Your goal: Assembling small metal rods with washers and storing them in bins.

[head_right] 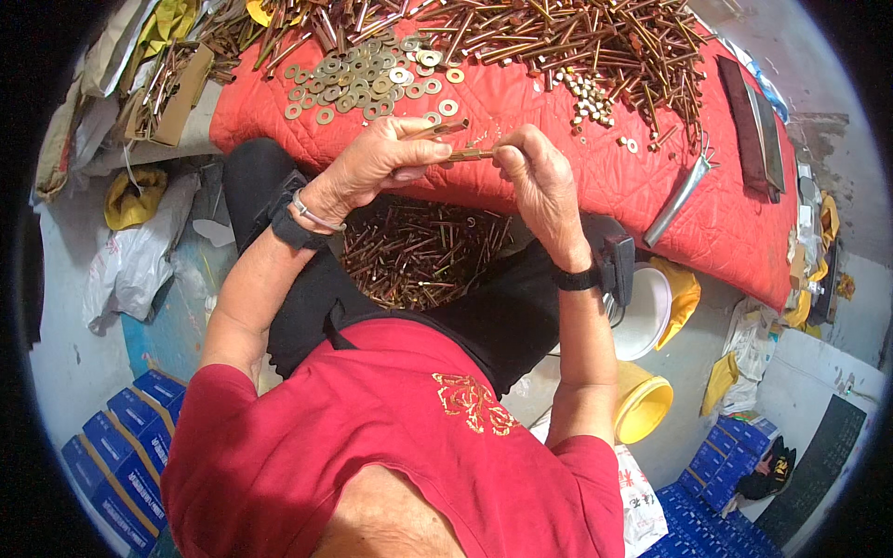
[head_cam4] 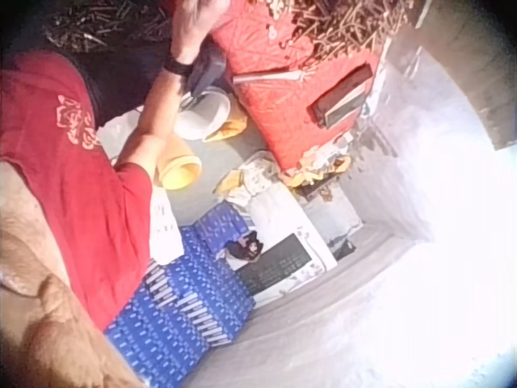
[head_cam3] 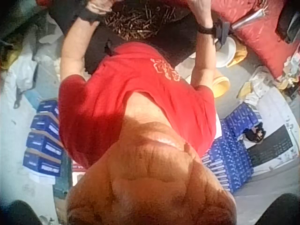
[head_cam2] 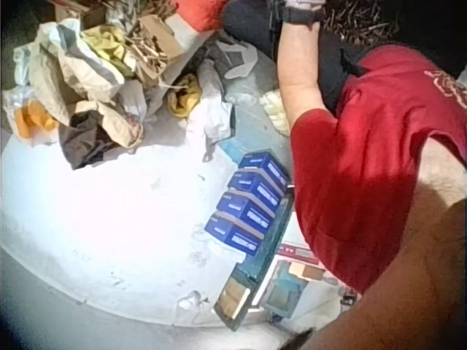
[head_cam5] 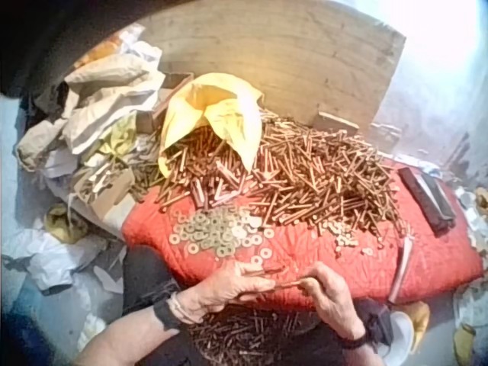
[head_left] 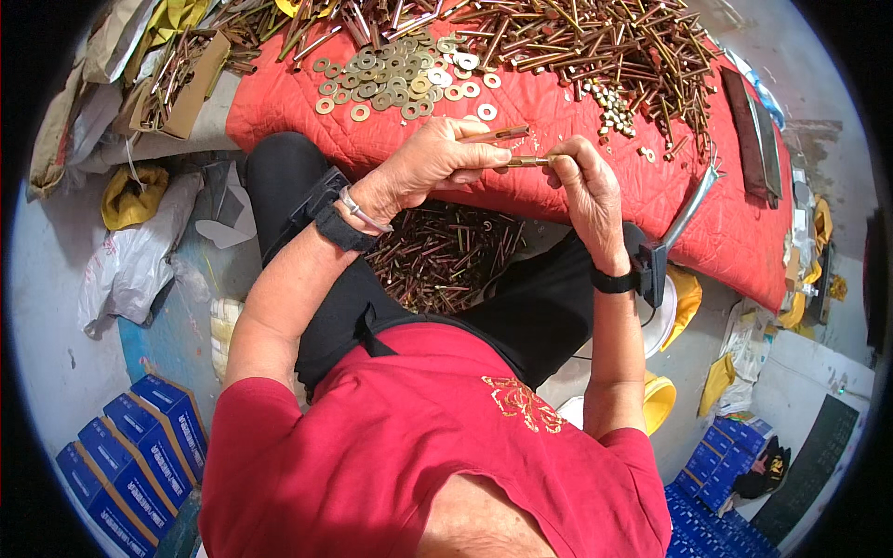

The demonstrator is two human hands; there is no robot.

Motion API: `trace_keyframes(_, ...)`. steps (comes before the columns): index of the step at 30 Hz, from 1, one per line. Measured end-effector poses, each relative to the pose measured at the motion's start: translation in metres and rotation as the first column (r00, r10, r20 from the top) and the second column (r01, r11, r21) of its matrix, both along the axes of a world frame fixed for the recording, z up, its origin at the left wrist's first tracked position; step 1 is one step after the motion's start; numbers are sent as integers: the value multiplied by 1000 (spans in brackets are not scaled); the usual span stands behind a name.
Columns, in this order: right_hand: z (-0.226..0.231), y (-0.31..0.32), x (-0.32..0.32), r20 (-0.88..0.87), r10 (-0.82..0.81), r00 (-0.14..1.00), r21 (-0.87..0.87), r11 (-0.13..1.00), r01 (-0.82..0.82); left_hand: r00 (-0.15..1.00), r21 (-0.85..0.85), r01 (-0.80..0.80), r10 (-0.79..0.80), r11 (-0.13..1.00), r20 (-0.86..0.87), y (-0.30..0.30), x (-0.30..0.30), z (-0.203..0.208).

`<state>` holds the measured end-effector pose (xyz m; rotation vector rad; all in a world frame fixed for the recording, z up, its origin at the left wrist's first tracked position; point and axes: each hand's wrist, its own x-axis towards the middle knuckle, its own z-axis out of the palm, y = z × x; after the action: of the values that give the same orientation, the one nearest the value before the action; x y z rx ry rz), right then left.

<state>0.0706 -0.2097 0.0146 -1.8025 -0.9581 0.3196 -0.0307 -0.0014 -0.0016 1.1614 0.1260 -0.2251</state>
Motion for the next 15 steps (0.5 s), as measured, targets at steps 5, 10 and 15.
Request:
trace_keyframes(5,14,2,-4,34,-46,998,-207,977,52,1000,55,-22,23,998,-6,1,0,-2)
trace_keyframes(10,-2,9,2,140,-117,983,79,991,106,1000,-32,-19,19,999,-5,-4,5,-7)
trace_keyframes(15,-2,16,-2,-182,-73,981,165,981,103,998,-64,-61,60,996,-29,-6,6,-11)
